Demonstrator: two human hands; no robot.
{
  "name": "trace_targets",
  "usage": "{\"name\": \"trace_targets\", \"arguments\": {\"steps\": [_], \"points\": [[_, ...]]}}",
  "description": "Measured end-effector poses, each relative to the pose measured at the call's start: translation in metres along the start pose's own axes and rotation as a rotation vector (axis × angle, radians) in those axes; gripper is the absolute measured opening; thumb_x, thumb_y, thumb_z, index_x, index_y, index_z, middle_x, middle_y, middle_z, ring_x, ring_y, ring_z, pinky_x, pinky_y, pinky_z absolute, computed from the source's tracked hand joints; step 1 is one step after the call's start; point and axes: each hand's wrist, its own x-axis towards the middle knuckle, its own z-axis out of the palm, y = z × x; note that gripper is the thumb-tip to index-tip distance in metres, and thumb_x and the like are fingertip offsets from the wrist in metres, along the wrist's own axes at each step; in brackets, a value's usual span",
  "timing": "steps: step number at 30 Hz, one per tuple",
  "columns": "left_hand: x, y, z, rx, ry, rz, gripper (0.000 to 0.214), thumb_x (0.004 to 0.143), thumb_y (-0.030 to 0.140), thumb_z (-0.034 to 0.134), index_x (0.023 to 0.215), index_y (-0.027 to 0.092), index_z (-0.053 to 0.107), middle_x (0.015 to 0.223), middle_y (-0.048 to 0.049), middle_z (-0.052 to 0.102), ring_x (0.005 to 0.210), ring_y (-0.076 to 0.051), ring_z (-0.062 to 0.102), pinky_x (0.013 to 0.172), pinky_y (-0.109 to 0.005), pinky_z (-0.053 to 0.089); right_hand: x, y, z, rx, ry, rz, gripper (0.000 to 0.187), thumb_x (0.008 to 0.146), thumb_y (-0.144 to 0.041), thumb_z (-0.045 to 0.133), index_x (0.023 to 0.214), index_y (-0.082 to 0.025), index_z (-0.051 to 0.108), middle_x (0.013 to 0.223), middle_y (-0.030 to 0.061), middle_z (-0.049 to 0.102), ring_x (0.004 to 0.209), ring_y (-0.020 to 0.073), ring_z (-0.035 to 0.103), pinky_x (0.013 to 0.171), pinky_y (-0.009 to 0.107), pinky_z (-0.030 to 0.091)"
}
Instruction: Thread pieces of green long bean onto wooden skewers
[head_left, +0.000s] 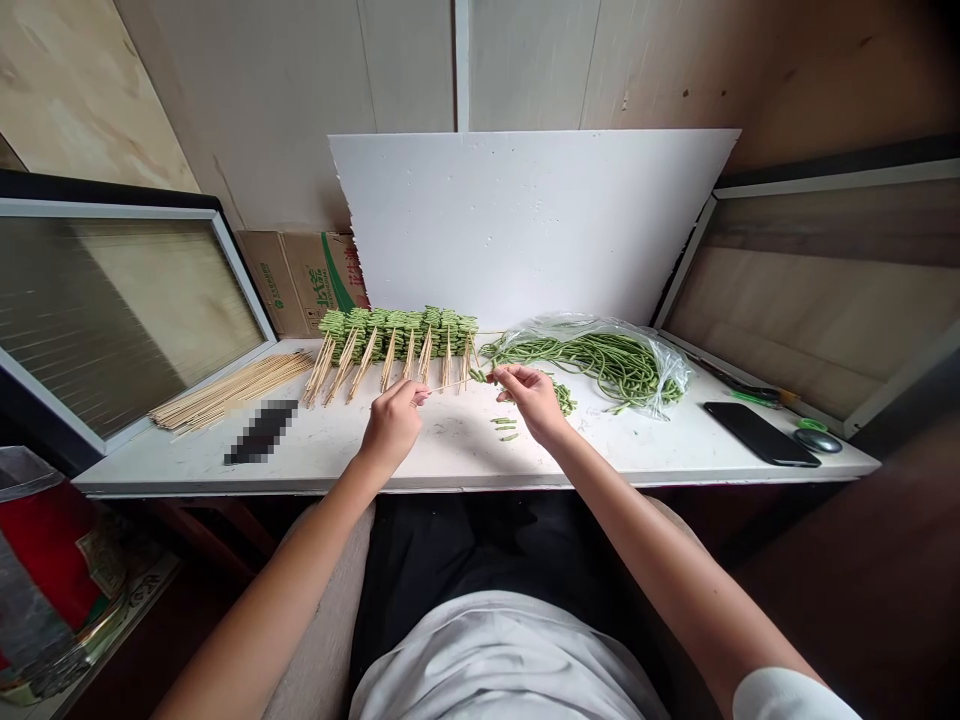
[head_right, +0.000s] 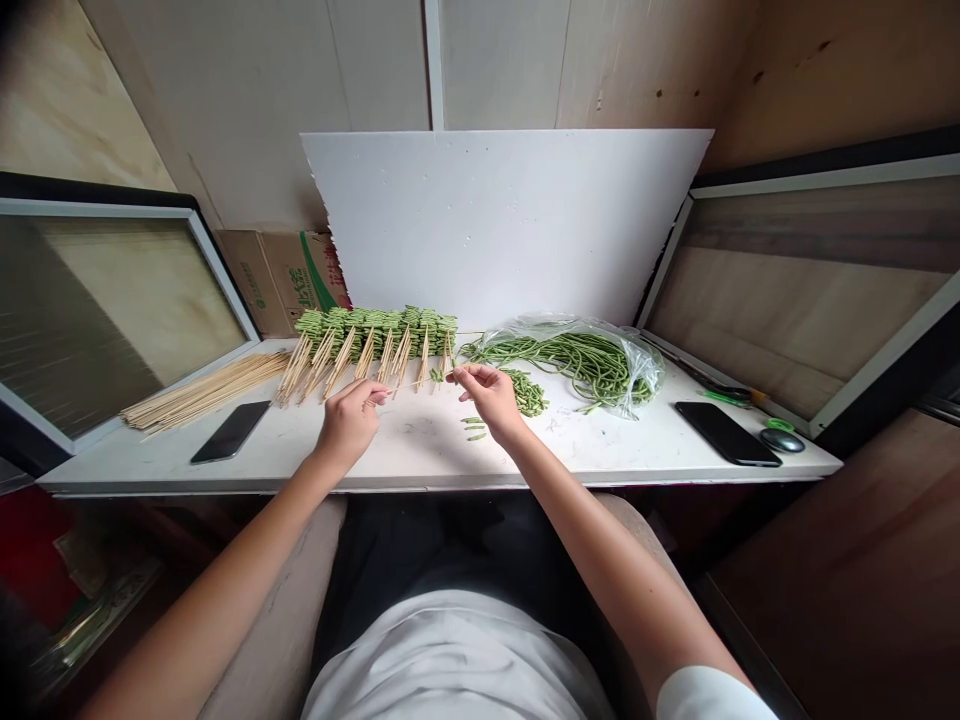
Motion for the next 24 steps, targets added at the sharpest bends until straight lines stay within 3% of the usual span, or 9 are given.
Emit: {"name": "trace_targets", "arguments": {"steps": [5, 14, 18, 21, 24], "points": [[0.0, 0.0, -0.002, 0.013, 0.025, 0.025, 0.041, 0.076, -0.011, 0.042, 0.091, 0.018, 0.067, 0.09, -0.0059, 0.075, 0.089, -0.02, 0.074, 0.079, -0.03, 0.059, -0.001, -0.003, 0.002, 0.007, 0.006, 0.05, 0.031, 0.081, -0.054, 0.082, 0.082, -0.023, 0.081, 0.099, 0.0082, 0.079, 0.098, 0.0229, 0.07, 0.068, 0.028, 0.058], [-0.002, 0.003, 0.0, 0.01, -0.007, 0.01, 0.044, 0.073, -0.011, 0.04, 0.092, 0.019, 0.067, 0.092, -0.0056, 0.075, 0.088, -0.02, 0.075, 0.078, -0.029, 0.06, -0.001, 0.006, 0.007, -0.001, 0.025, 0.032, 0.036, 0.075, -0.056, 0.086, 0.082, -0.022, 0.08, 0.101, 0.0083, 0.077, 0.085, 0.0205, 0.068, 0.064, 0.03, 0.059], [0.0, 0.0, -0.001, 0.007, 0.008, -0.007, 0.04, 0.078, -0.009, 0.043, 0.093, 0.019, 0.067, 0.09, -0.0052, 0.075, 0.088, -0.02, 0.074, 0.078, -0.029, 0.059, 0.0, 0.003, 0.004, -0.048, -0.028, 0.017, 0.037, 0.078, -0.058, 0.084, 0.089, -0.023, 0.082, 0.104, 0.0088, 0.077, 0.093, 0.0231, 0.069, 0.065, 0.03, 0.06], [0.002, -0.007, -0.001, 0.01, 0.036, -0.047, 0.033, 0.081, -0.005, 0.047, 0.092, 0.019, 0.067, 0.087, -0.0044, 0.074, 0.085, -0.02, 0.073, 0.076, -0.029, 0.058, 0.005, 0.0, -0.011, -0.198, -0.157, -0.031, 0.038, 0.087, -0.059, 0.074, 0.1, -0.024, 0.082, 0.109, 0.0092, 0.078, 0.102, 0.0261, 0.07, 0.069, 0.032, 0.06], [0.002, -0.014, 0.0, 0.012, 0.051, -0.077, 0.029, 0.083, -0.002, 0.05, 0.092, 0.019, 0.067, 0.085, -0.0043, 0.074, 0.081, -0.02, 0.072, 0.076, -0.029, 0.057, 0.012, 0.011, -0.034, -0.531, -0.283, -0.105, 0.031, 0.095, -0.051, 0.069, 0.1, -0.025, 0.083, 0.108, 0.0099, 0.079, 0.098, 0.028, 0.07, 0.079, 0.04, 0.059]]}}
